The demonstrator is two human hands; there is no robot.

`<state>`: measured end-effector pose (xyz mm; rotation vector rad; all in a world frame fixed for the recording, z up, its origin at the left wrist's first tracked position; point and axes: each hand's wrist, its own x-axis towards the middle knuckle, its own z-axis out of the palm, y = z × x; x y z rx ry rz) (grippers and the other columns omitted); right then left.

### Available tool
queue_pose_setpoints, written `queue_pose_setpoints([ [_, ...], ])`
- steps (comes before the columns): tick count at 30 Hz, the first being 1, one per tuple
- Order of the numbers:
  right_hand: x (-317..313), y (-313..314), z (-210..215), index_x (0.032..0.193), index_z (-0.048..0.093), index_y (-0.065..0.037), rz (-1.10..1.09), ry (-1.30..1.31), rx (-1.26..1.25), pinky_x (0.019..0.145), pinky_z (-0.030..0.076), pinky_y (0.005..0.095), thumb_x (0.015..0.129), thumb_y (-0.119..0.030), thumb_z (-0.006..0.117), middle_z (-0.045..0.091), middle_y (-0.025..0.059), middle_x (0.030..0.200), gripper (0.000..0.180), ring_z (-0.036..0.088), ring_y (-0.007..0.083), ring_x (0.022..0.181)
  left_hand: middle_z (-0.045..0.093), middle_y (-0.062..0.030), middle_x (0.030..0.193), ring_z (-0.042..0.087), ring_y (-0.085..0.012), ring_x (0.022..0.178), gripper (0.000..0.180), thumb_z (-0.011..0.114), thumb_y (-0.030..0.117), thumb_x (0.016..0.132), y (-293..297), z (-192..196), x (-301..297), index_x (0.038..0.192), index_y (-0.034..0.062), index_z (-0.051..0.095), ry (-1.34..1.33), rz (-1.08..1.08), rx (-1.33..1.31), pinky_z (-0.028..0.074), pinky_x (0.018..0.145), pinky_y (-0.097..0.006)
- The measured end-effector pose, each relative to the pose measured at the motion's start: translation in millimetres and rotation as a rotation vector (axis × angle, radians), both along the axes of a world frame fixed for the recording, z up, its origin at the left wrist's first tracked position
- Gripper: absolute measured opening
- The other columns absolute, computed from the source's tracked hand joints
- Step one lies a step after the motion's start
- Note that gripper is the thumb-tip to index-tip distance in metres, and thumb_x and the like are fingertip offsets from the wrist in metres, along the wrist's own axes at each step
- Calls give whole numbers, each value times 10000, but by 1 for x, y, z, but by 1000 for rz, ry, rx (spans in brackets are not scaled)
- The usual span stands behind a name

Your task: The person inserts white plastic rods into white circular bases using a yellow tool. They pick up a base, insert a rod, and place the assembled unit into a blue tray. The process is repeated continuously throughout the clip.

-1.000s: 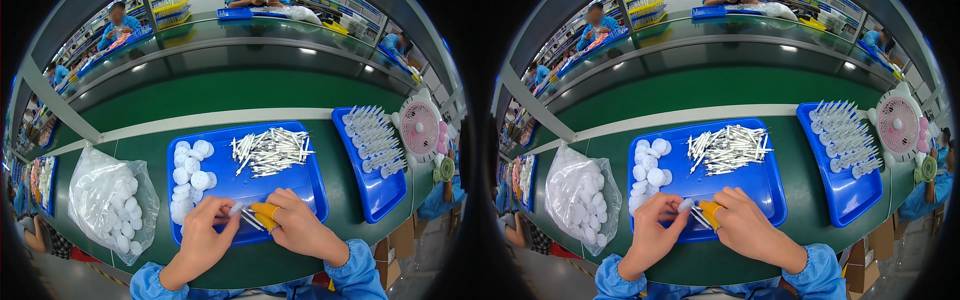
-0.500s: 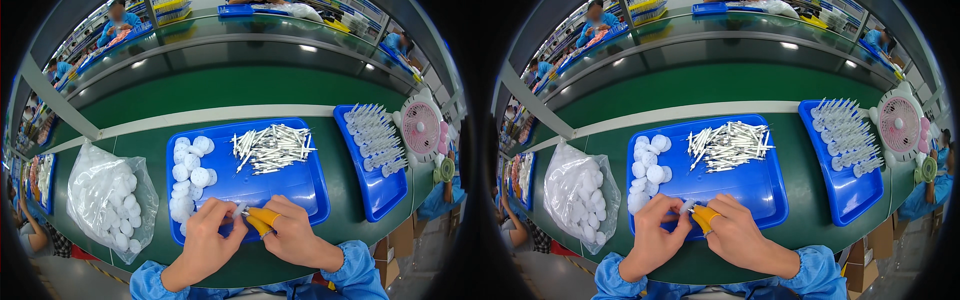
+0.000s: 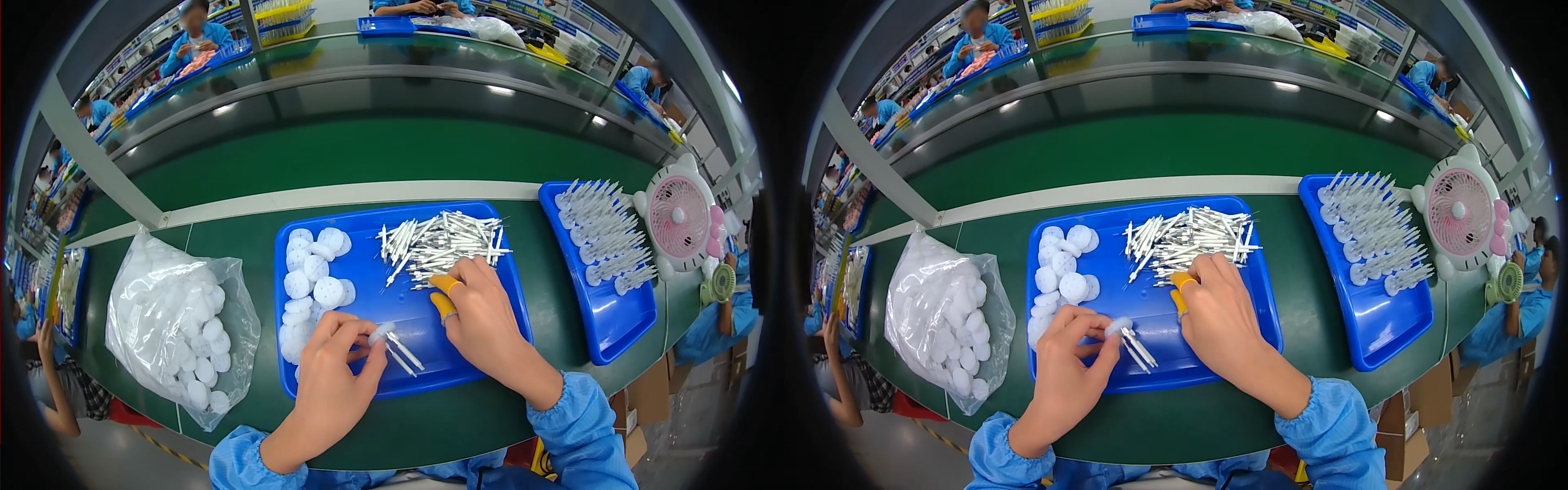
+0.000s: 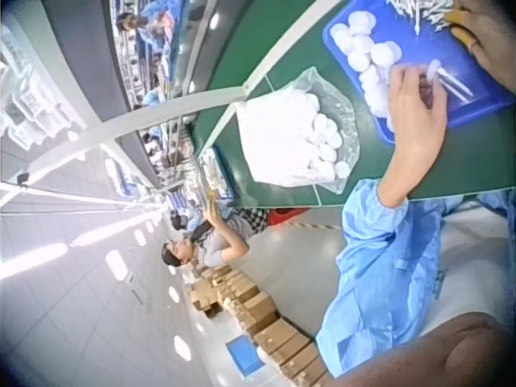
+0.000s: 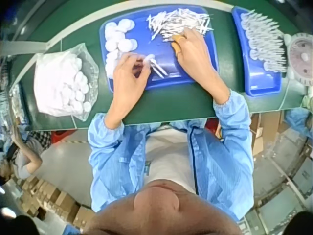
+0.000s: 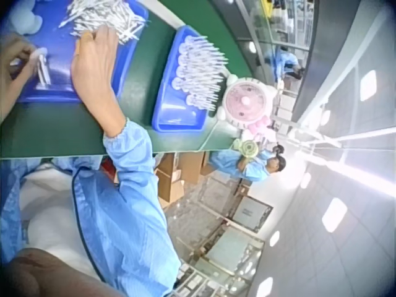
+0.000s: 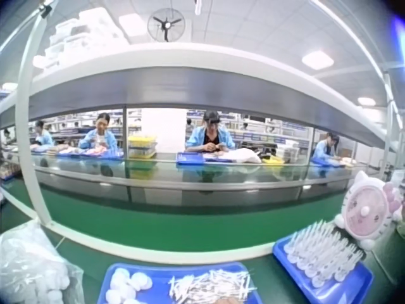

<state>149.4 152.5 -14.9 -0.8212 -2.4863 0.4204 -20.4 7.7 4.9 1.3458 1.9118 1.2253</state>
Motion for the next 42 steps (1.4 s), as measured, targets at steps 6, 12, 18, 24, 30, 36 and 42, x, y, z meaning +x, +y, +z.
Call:
queue_pose_setpoints([
  [6,0,1,5,958,732,68,37,-90,35,894,479,437,745,72,711,621,164,1022,215,575,344,999,669,-129,1021,735,-218,897,150,761,9,942,0,4,-7,1069,-57,716,-49,-15,-33,668,759,-338],
  [12,15,-31,38,1061,722,71,192,75,-433,875,478,451,712,89,691,624,179,1056,351,587,365,973,677,-97,1002,710,-139,905,149,756,-13,940,-1,4,-8,1065,-46,681,-166,-16,-82,649,743,-303],
  [18,20,-38,26,1147,743,50,340,92,-353,804,469,427,681,110,676,618,134,994,475,575,330,895,678,-117,997,723,-185,889,161,751,-28,919,-1,-2,-6,1066,-40,687,-116,-75,-7,661,763,-332],
  [24,22,-37,25,951,757,102,348,62,-343,851,474,439,658,70,721,615,153,1032,297,580,335,941,672,-136,999,736,-231,884,173,736,-35,920,0,2,-5,1088,-39,695,-92,-63,6,669,757,-352],
  [30,22,-34,25,934,756,96,311,16,-284,850,468,432,663,63,745,619,148,1036,274,578,324,954,672,-135,1001,737,-227,885,166,733,-29,930,1,2,-4,1089,-38,689,-113,-61,-3,668,752,-349],
  [36,20,-34,28,1102,748,76,297,0,-268,816,466,430,672,85,700,598,145,981,433,557,329,915,705,-120,988,741,-152,854,148,762,-36,919,0,0,-3,1049,-54,694,-72,-47,-23,664,750,-316],
  [42,11,-44,24,963,731,100,276,20,-280,839,481,449,657,60,757,621,154,1011,309,589,342,957,703,-129,949,744,-183,844,136,773,-58,876,0,0,2,998,-61,712,40,-60,53,685,762,-332],
])
